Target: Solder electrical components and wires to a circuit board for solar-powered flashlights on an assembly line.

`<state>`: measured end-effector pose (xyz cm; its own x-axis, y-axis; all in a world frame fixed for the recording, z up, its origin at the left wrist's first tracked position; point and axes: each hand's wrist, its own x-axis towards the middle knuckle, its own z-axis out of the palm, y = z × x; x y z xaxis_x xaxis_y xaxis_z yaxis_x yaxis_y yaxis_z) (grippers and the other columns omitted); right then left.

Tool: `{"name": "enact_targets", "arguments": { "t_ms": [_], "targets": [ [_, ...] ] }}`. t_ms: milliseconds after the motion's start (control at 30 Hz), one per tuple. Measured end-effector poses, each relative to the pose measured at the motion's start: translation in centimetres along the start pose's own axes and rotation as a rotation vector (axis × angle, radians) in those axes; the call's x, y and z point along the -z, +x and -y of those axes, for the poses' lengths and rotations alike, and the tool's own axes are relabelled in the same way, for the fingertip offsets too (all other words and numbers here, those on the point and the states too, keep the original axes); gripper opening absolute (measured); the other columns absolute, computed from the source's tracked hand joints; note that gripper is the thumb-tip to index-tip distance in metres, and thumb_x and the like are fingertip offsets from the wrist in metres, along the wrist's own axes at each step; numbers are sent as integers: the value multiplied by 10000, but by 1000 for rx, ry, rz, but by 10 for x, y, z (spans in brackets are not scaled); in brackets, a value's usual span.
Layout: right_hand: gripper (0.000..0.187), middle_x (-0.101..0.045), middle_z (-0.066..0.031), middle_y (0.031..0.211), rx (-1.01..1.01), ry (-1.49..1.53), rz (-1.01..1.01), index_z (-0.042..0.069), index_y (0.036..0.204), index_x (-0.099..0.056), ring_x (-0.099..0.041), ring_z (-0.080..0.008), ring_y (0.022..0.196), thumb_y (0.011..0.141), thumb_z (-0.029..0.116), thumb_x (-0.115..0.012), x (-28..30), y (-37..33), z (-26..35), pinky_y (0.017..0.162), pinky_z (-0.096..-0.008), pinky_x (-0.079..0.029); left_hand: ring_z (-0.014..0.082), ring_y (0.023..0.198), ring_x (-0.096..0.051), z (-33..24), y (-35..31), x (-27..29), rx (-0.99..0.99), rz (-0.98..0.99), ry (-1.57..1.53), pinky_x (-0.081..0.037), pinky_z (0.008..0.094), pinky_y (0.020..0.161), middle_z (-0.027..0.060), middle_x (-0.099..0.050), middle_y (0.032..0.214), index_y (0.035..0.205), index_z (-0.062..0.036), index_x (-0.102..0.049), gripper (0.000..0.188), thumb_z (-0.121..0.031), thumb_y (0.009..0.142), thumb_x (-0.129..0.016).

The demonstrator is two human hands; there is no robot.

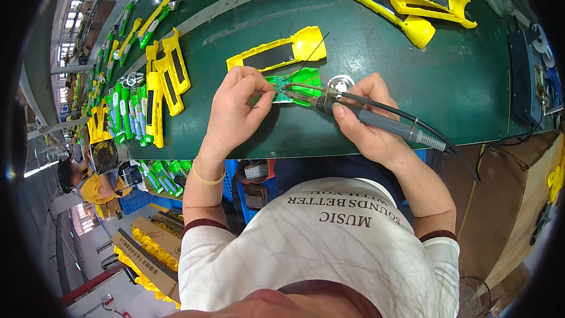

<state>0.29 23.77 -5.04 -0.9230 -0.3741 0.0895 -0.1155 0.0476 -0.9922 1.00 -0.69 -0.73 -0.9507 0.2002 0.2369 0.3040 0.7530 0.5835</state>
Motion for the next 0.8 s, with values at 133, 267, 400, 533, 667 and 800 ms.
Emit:
{"name": "enact_targets", "arguments": {
  "t_ms": [133,267,400,533,667,800],
  "targets": [
    [255,-485,-69,780,28,-15,5,66,873,-357,-467,-75,583,841,152,-595,0,0,0,525,-205,-413,159,643,-521,0,-1,0,3,-2,4,-433,253,519,69,-543,853,778,-25,-592,106,13,700,-651],
    [262,-484,-68,779,14,-41,-17,68,870,-359,-467,-76,584,837,157,-602,-1,0,0,525,-206,-414,155,630,-515,1,0,-1,-16,-19,1,-425,249,509,74,-542,856,778,-25,-591,106,13,699,-651],
    [264,-480,-64,776,-1,-14,-16,69,873,-360,-464,-78,576,834,159,-605,-3,1,0,514,-213,-411,156,625,-514,-1,-2,-1,18,-11,11,-425,251,511,71,-542,856,779,-24,-591,108,11,698,-653],
    [239,-512,-57,720,38,363,-146,55,895,-377,-459,-74,541,848,163,-585,-4,1,11,493,-202,-385,159,621,-510,-1,0,-1,4,-10,5,-426,254,511,72,-541,859,778,-25,-589,102,5,704,-652],
    [248,-502,-66,721,80,437,-187,52,894,-375,-447,-83,538,859,190,-577,-2,2,11,487,-210,-375,156,613,-504,0,0,-2,-17,-23,2,-422,254,509,69,-540,858,776,-26,-586,98,4,707,-649],
    [253,-496,-62,724,79,454,-205,55,896,-373,-447,-84,540,860,197,-580,-4,3,11,488,-208,-372,156,616,-505,-2,0,0,2,-14,-1,-423,253,510,68,-539,855,778,-23,-584,103,8,705,-649]
  ]
}}
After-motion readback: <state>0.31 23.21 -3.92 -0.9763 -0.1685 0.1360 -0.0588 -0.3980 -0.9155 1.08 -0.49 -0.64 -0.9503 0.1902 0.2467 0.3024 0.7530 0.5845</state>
